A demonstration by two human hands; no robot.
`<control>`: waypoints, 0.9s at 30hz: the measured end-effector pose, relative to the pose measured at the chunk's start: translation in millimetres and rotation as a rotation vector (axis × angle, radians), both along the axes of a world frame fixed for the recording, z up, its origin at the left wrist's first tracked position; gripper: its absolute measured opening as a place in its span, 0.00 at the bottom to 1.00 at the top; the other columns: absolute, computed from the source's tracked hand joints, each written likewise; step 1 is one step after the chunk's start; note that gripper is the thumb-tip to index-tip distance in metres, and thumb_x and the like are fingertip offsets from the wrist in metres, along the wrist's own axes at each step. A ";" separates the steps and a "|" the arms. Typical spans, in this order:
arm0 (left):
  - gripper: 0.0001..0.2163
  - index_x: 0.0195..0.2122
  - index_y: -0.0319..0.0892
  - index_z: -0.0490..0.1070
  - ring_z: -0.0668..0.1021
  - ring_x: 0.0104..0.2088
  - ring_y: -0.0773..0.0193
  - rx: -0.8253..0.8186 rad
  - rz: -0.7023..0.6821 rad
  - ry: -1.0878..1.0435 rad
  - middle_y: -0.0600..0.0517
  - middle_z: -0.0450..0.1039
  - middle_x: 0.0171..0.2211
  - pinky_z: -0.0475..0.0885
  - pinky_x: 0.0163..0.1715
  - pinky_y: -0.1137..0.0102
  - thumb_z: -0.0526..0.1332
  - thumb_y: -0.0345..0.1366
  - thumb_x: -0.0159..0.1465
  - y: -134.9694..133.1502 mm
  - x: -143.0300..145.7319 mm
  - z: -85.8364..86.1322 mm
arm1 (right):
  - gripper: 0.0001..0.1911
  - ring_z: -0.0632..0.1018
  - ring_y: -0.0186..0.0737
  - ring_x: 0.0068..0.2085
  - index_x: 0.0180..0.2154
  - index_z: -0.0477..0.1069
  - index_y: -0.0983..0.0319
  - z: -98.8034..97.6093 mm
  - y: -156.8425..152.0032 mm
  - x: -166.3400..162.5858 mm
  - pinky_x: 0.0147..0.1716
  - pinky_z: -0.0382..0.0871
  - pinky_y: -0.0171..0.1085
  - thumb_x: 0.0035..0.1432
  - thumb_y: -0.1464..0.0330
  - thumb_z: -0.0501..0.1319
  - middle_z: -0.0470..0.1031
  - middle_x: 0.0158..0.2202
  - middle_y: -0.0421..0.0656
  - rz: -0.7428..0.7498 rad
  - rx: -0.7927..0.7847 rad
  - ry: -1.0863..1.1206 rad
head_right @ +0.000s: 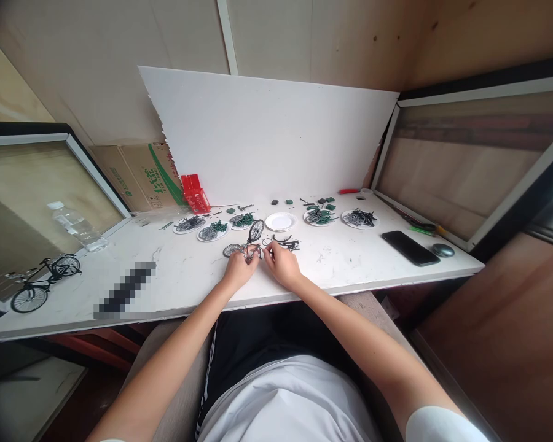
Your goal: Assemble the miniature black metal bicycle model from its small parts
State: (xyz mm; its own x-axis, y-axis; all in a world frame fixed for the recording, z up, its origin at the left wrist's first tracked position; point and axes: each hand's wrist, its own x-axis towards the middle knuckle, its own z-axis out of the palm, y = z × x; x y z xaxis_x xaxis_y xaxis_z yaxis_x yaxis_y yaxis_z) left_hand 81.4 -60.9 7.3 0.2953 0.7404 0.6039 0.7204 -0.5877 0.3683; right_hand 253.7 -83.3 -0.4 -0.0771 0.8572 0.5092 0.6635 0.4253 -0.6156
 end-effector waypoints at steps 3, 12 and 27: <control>0.10 0.45 0.41 0.78 0.83 0.36 0.54 -0.010 -0.001 -0.015 0.45 0.82 0.33 0.78 0.46 0.62 0.57 0.34 0.69 0.1 -0.4 0.4 | 0.14 0.75 0.42 0.29 0.39 0.67 0.58 2.0 -1.4 1.8 0.30 0.58 0.36 0.73 0.57 0.52 0.77 0.31 0.43 0.013 0.012 0.032; 0.13 0.48 0.39 0.77 0.83 0.44 0.50 -0.070 0.017 0.013 0.42 0.83 0.43 0.76 0.51 0.59 0.55 0.35 0.70 -1.3 -0.2 3.1 | 0.15 0.76 0.41 0.28 0.39 0.69 0.58 4.3 -2.1 2.8 0.30 0.60 0.35 0.73 0.57 0.51 0.78 0.30 0.42 0.026 -0.026 0.011; 0.12 0.47 0.40 0.78 0.83 0.42 0.52 -0.049 0.005 0.010 0.43 0.83 0.40 0.76 0.50 0.60 0.56 0.35 0.69 0.9 -1.1 -0.1 | 0.17 0.74 0.41 0.29 0.36 0.65 0.58 3.1 -0.3 3.7 0.31 0.60 0.35 0.73 0.55 0.50 0.75 0.29 0.41 0.064 -0.030 0.056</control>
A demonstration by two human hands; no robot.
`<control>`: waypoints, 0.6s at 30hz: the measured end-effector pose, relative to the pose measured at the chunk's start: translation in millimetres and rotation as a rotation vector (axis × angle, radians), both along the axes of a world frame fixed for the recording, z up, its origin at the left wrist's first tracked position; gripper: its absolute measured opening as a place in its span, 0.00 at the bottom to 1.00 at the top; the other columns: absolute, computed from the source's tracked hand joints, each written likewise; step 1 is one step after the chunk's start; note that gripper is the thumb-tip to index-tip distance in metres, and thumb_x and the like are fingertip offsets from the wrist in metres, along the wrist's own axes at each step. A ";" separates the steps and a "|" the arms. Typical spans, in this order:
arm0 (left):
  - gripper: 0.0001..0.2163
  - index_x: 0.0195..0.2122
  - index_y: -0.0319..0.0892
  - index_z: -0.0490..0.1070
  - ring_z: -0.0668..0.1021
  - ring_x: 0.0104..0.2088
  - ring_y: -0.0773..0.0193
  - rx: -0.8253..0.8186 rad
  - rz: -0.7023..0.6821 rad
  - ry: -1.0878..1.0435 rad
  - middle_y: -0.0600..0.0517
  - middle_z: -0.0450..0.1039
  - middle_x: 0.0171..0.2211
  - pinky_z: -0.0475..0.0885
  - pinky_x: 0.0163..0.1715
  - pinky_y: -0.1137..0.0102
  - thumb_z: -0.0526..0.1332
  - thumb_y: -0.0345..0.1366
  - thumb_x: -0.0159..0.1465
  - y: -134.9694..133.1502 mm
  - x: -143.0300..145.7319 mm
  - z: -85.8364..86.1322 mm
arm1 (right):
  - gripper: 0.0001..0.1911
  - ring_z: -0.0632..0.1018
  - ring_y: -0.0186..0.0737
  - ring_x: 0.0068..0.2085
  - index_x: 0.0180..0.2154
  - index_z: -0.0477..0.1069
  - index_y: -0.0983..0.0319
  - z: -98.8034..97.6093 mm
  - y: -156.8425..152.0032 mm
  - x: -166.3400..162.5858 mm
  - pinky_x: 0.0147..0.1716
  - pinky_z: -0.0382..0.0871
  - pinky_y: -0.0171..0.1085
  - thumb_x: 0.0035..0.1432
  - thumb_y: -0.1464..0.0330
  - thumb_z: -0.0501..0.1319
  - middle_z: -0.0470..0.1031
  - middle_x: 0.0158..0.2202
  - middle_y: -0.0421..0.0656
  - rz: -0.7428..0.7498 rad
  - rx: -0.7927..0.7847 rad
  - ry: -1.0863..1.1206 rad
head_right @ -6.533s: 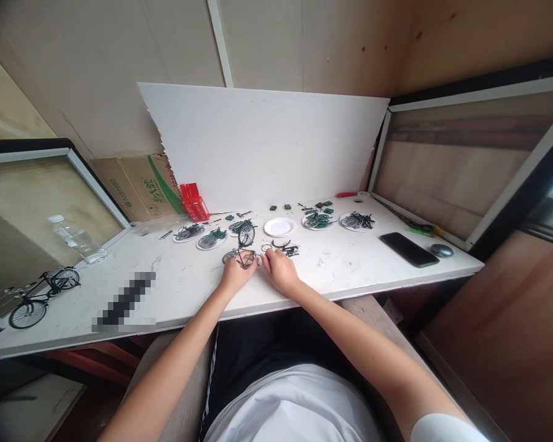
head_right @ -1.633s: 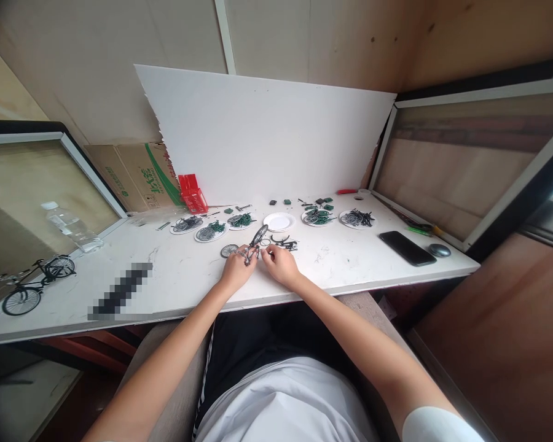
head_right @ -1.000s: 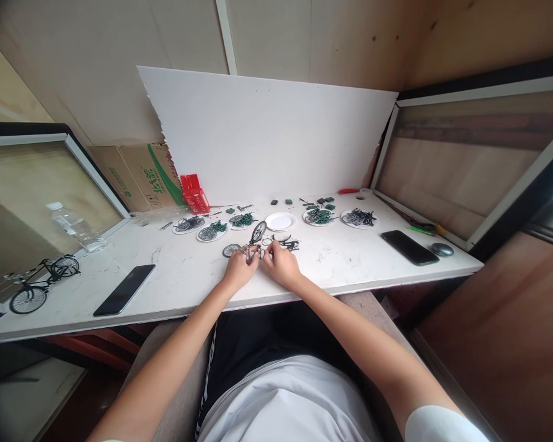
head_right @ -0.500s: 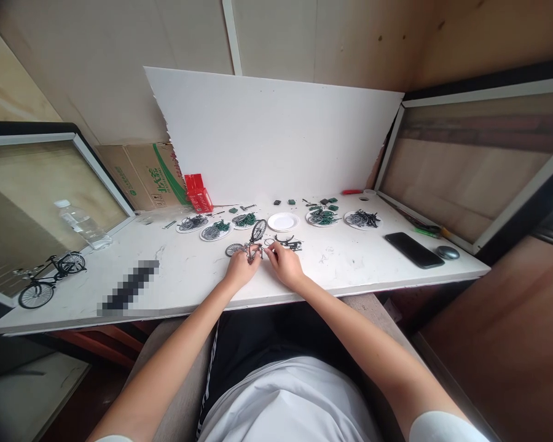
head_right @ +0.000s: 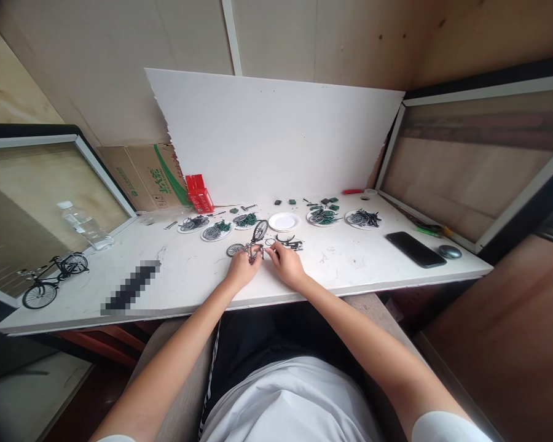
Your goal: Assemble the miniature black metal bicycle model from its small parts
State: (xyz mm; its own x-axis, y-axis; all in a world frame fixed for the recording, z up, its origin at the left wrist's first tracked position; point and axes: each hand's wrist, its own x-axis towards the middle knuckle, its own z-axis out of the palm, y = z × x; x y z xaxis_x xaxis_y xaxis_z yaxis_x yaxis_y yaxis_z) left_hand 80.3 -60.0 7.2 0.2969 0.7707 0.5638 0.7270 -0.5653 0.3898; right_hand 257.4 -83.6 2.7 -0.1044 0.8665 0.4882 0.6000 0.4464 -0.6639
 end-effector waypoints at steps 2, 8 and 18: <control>0.12 0.46 0.40 0.78 0.83 0.42 0.51 0.002 0.003 0.006 0.43 0.83 0.40 0.77 0.51 0.60 0.56 0.35 0.69 0.2 0.3 -0.5 | 0.17 0.74 0.41 0.29 0.35 0.64 0.58 0.0 0.3 -0.6 0.31 0.60 0.36 0.73 0.55 0.49 0.76 0.30 0.41 -0.009 -0.009 -0.003; 0.12 0.46 0.40 0.78 0.83 0.45 0.50 0.022 0.002 0.012 0.42 0.83 0.43 0.77 0.52 0.58 0.57 0.34 0.69 0.2 1.2 -1.9 | 0.13 0.73 0.41 0.28 0.36 0.62 0.57 0.8 -0.4 -3.5 0.29 0.59 0.36 0.71 0.57 0.52 0.74 0.28 0.40 -0.067 -0.051 -0.011; 0.11 0.46 0.41 0.78 0.84 0.43 0.52 0.010 -0.023 -0.028 0.44 0.83 0.40 0.77 0.49 0.60 0.57 0.34 0.69 -0.4 -0.4 0.8 | 0.11 0.77 0.43 0.31 0.39 0.62 0.58 -5.0 1.7 -2.3 0.33 0.64 0.37 0.71 0.58 0.52 0.78 0.34 0.43 -0.012 0.032 -0.001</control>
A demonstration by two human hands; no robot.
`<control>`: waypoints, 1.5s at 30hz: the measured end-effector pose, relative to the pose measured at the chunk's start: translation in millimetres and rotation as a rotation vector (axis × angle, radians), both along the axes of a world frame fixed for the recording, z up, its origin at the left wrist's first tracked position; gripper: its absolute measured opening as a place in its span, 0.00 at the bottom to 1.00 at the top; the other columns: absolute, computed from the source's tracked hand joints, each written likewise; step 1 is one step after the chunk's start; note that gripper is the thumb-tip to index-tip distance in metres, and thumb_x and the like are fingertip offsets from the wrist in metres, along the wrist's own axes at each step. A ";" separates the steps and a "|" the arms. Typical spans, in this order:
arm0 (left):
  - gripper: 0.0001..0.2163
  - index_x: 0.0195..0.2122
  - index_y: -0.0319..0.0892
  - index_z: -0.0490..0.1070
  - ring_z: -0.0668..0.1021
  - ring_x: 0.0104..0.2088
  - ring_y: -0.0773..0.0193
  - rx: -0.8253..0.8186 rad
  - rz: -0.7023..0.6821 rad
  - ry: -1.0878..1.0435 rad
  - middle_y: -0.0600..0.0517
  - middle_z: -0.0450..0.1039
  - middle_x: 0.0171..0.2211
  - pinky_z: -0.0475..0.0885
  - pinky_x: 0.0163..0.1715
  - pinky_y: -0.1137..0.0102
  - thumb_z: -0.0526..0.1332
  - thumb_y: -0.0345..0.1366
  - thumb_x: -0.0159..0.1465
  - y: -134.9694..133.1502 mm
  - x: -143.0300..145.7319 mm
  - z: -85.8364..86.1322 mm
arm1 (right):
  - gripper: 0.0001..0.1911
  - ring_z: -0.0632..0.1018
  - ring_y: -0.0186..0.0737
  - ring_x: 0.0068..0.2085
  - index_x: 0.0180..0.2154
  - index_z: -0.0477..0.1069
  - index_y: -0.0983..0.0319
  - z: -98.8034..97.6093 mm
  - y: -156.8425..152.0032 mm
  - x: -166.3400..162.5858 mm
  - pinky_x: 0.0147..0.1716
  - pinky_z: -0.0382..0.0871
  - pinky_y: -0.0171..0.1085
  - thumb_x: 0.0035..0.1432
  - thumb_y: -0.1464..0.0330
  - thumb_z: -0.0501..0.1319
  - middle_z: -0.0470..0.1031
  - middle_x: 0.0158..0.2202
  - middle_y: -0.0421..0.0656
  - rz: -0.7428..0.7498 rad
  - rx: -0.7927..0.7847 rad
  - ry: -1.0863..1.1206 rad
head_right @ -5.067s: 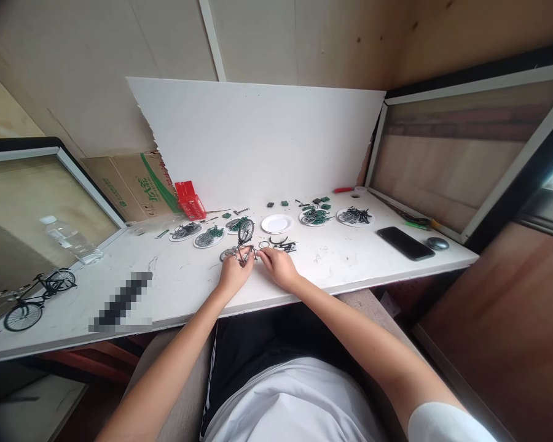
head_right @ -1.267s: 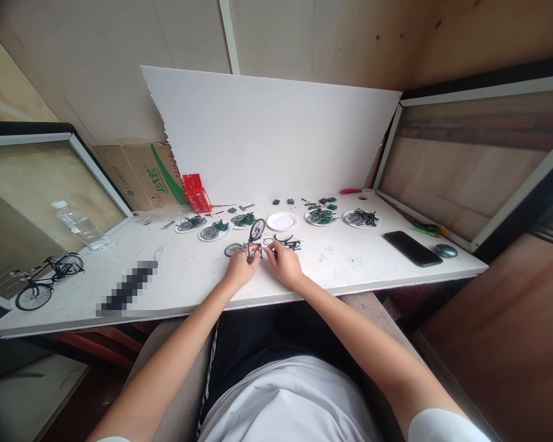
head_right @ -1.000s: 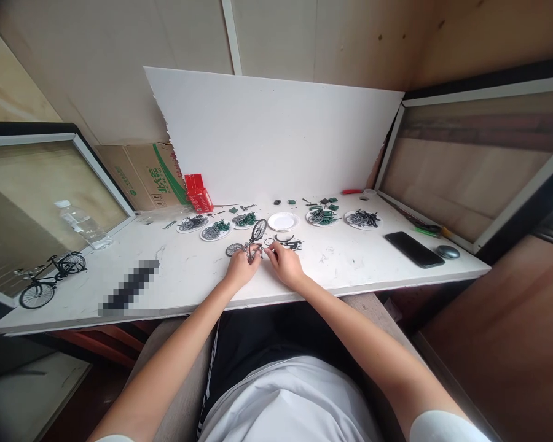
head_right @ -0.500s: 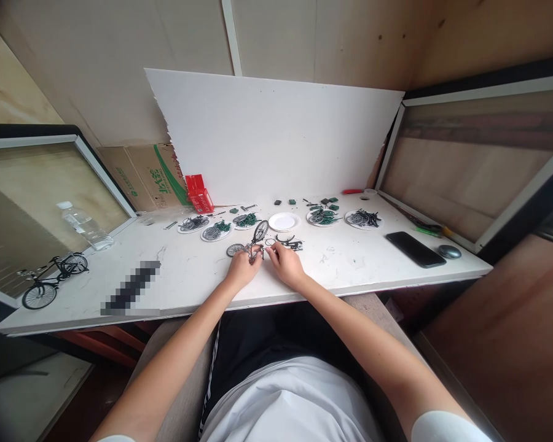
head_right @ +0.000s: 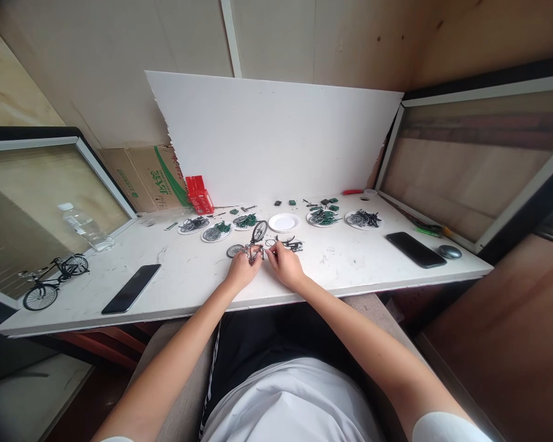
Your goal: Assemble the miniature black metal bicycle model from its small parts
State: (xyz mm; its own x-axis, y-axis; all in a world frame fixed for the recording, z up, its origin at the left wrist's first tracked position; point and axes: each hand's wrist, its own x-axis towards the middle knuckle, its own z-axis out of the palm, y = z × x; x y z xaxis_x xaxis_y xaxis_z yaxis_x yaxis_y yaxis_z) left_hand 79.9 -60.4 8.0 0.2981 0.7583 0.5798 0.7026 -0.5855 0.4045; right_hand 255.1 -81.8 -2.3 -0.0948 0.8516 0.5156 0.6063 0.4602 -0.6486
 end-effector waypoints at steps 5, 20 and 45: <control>0.10 0.45 0.42 0.77 0.83 0.41 0.53 -0.005 0.000 0.000 0.45 0.83 0.39 0.77 0.48 0.62 0.56 0.33 0.69 -0.7 0.0 1.1 | 0.11 0.79 0.44 0.35 0.39 0.63 0.58 -2.1 2.6 1.7 0.34 0.65 0.38 0.72 0.58 0.52 0.79 0.36 0.45 0.007 0.001 0.003; 0.11 0.44 0.40 0.77 0.83 0.43 0.50 0.010 0.049 0.085 0.42 0.82 0.39 0.76 0.49 0.60 0.55 0.33 0.70 -1.4 2.0 -1.8 | 0.13 0.77 0.44 0.34 0.38 0.62 0.57 -2.8 3.6 4.1 0.34 0.64 0.38 0.74 0.58 0.50 0.78 0.35 0.43 0.010 -0.037 0.004; 0.11 0.46 0.39 0.76 0.81 0.46 0.51 -0.004 0.073 0.007 0.41 0.80 0.42 0.75 0.49 0.60 0.55 0.32 0.70 -0.1 5.7 -5.5 | 0.16 0.72 0.42 0.35 0.39 0.61 0.57 7.0 0.3 3.2 0.37 0.66 0.39 0.72 0.53 0.47 0.72 0.35 0.43 -0.005 0.039 0.212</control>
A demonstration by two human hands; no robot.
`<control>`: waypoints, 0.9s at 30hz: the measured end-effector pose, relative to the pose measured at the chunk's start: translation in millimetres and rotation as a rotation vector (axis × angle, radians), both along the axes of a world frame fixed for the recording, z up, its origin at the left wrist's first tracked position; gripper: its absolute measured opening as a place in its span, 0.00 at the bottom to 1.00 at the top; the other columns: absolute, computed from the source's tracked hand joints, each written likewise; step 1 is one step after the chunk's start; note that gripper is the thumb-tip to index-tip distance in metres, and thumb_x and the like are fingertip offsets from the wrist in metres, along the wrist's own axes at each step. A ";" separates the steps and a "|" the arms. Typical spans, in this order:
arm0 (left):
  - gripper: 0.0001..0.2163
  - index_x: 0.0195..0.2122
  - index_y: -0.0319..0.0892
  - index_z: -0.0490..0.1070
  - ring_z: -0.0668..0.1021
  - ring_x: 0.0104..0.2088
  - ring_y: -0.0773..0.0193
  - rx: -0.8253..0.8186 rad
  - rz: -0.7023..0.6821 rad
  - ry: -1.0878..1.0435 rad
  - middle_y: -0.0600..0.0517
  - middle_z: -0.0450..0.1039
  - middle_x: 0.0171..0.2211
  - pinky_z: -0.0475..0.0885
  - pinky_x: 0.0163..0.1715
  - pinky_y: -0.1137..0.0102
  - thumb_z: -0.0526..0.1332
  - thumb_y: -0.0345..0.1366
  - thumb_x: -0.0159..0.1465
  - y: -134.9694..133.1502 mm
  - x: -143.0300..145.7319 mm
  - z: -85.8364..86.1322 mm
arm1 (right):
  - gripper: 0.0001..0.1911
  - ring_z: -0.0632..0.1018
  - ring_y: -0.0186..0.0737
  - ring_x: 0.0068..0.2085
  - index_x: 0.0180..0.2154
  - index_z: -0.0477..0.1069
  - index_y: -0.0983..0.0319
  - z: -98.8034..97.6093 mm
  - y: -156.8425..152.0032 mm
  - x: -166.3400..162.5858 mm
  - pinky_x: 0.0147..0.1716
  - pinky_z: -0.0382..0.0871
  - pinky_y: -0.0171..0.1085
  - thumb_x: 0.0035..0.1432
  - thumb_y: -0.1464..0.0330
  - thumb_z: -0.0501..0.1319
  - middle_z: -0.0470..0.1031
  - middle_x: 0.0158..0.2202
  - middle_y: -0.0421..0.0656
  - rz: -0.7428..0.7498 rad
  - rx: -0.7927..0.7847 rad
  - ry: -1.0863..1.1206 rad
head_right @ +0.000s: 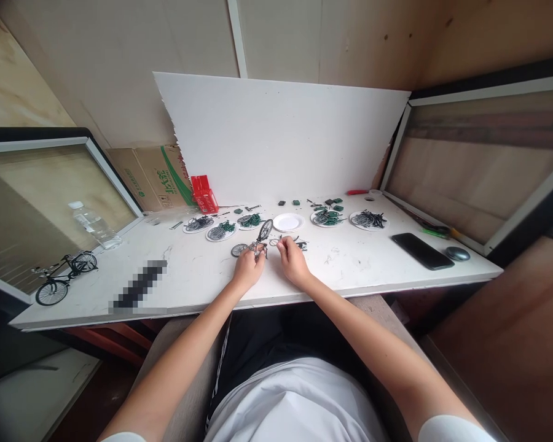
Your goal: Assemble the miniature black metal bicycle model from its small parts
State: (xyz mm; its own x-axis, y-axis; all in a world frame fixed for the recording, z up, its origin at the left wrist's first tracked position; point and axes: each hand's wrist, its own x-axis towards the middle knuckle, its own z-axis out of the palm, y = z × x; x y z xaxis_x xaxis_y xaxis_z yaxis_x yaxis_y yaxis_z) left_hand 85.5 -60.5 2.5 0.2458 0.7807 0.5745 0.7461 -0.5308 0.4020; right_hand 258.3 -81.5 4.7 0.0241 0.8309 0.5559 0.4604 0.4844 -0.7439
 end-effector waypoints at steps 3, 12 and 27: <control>0.12 0.48 0.38 0.76 0.81 0.47 0.50 0.009 0.001 0.027 0.40 0.80 0.44 0.75 0.50 0.60 0.55 0.31 0.69 0.2 0.6 -1.8 | 0.17 0.71 0.41 0.31 0.39 0.64 0.58 -0.5 -0.7 -0.6 0.34 0.64 0.38 0.71 0.53 0.50 0.72 0.32 0.41 0.008 -0.025 -0.017; 0.11 0.46 0.39 0.76 0.81 0.46 0.52 0.004 0.016 0.044 0.41 0.79 0.43 0.75 0.50 0.61 0.55 0.32 0.70 0.9 -0.4 -3.9 | 0.16 0.71 0.40 0.29 0.40 0.69 0.59 -0.8 -1.8 -2.3 0.32 0.64 0.38 0.70 0.55 0.51 0.73 0.30 0.42 0.003 -0.040 -0.055; 0.10 0.45 0.38 0.76 0.81 0.48 0.51 -0.043 0.037 -0.051 0.41 0.80 0.42 0.75 0.52 0.59 0.57 0.32 0.69 8.9 0.1 -9.0 | 0.13 0.74 0.42 0.31 0.48 0.75 0.61 -4.4 43.5 17.8 0.32 0.62 0.36 0.64 0.67 0.58 0.78 0.33 0.44 -0.091 -0.120 -0.322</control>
State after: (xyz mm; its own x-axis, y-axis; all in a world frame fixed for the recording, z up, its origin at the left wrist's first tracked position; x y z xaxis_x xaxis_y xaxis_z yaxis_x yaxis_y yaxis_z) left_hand 85.7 -51.6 -6.5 0.1876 0.8127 0.5517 0.7426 -0.4849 0.4619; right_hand 276.1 -38.0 0.3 -0.0596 0.8933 0.4455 0.7180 0.3484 -0.6025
